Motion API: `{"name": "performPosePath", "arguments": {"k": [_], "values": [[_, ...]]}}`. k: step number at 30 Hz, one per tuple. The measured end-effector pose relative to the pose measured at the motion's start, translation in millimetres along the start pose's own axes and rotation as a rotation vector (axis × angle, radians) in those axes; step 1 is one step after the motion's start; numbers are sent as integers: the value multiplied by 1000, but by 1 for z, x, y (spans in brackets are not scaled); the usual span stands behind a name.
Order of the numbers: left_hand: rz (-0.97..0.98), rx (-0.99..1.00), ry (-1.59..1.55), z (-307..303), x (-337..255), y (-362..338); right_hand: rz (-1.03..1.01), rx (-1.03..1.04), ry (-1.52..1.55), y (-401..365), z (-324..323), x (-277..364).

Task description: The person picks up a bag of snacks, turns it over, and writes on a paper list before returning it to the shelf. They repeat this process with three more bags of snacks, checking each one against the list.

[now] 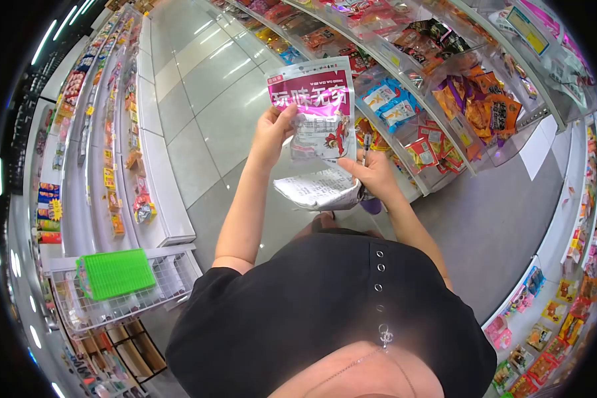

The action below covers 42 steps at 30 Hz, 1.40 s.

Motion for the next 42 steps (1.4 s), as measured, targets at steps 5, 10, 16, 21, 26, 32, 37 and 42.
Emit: {"name": "performPosePath", "arguments": {"k": [5,10,16,21,26,32,37,42], "values": [[72,-85,-9,-7,2,3,38,-8,-17,3,-1,-8],[127,-140,-10,-9,-8,-1,109,40,-6,6,3,-13],[164,-217,30,-13,-17,-10,59,30,31,6,8,-14],[116,-257,35,-22,-12,-13,70,57,34,5,9,-20],[95,-152,21,-26,-5,-7,85,12,136,2,10,-15],[-74,-114,110,-26,23,-16,124,-48,117,-4,-1,-38],[-106,-151,144,-28,35,-19,98,-52,138,-8,0,-32],[-101,-130,154,-28,34,-19,161,-63,79,-14,-5,-39]]}}
Point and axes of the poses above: each hand's wrist, its own y-axis towards the middle knuckle, its own z-axis out of the palm, x = y × z, the point moved 10 cm from there along y, towards the middle knuckle, and after that the axes turned 2 degrees about -y, right-handed, at the moved point
